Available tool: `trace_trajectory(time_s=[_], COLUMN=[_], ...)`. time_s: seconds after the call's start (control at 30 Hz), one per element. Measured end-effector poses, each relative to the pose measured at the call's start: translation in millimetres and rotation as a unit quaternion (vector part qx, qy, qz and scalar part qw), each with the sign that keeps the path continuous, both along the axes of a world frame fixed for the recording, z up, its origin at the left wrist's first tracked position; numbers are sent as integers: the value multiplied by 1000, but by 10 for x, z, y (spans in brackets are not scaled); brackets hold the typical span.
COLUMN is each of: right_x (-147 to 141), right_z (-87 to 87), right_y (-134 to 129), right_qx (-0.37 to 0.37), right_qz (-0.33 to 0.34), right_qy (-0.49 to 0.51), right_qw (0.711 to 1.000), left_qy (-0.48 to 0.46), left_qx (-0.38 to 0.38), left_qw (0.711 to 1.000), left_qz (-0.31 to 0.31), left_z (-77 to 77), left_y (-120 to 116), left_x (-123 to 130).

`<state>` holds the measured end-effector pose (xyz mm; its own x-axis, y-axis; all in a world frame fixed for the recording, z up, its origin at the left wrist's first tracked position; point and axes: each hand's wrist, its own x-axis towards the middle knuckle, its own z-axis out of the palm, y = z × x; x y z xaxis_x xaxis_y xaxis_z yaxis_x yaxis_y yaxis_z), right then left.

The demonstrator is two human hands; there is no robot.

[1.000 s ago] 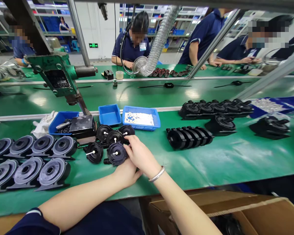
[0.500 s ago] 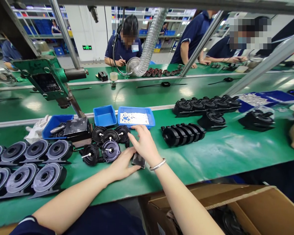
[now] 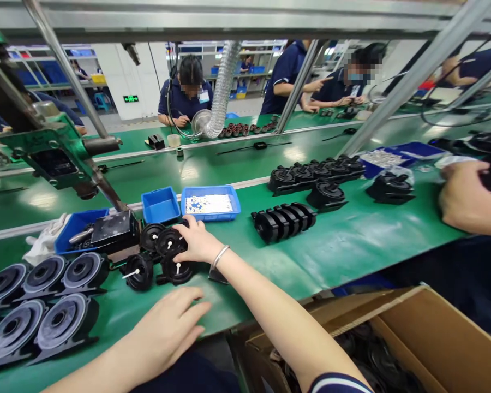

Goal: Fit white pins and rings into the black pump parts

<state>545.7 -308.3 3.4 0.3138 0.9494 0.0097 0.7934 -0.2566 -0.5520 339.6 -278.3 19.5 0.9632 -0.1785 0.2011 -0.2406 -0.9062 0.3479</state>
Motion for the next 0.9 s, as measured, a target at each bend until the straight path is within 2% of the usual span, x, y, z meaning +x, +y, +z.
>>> trace_trajectory(time_s=[0.07, 0.13, 0.23, 0.3, 0.37, 0.5, 0.63, 0.77, 0.83, 0.9], right_x=[34, 59, 73, 70, 63, 81, 265, 744, 1090, 1465], right_z=[-36, -84, -139, -153, -155, -103, 143, 545, 682, 719], right_y=[-9, -23, -20, 3, 29, -12, -296, -684, -829, -918], right_qx=[9, 14, 20, 19, 9, 3, 15, 86, 136, 146], right_qz=[-11, -25, -34, -35, -36, -40, -40, -83, -149, -224], right_qy=[23, 65, 128, 151, 162, 159, 119, 121, 186, 226], right_qw=[1000, 997, 991, 988, 986, 986, 992, 985, 962, 937], left_qy=[-86, -134, -104, -73, -53, -40, -63, -33, 12, 59], left_qx=[45, 98, 154, 178, 192, 205, 217, 254, 270, 276], left_qw=[994, 973, 939, 923, 919, 926, 922, 912, 907, 902], left_qz=[60, 157, 290, 333, 339, 314, 314, 321, 323, 325], left_z=[-42, -132, -258, -310, -345, -408, -423, -332, -262, -189], left_y=[133, 259, 411, 486, 538, 562, 543, 565, 596, 633], left_x=[-71, -87, -53, -23, -1, 3, -24, -16, 9, 41])
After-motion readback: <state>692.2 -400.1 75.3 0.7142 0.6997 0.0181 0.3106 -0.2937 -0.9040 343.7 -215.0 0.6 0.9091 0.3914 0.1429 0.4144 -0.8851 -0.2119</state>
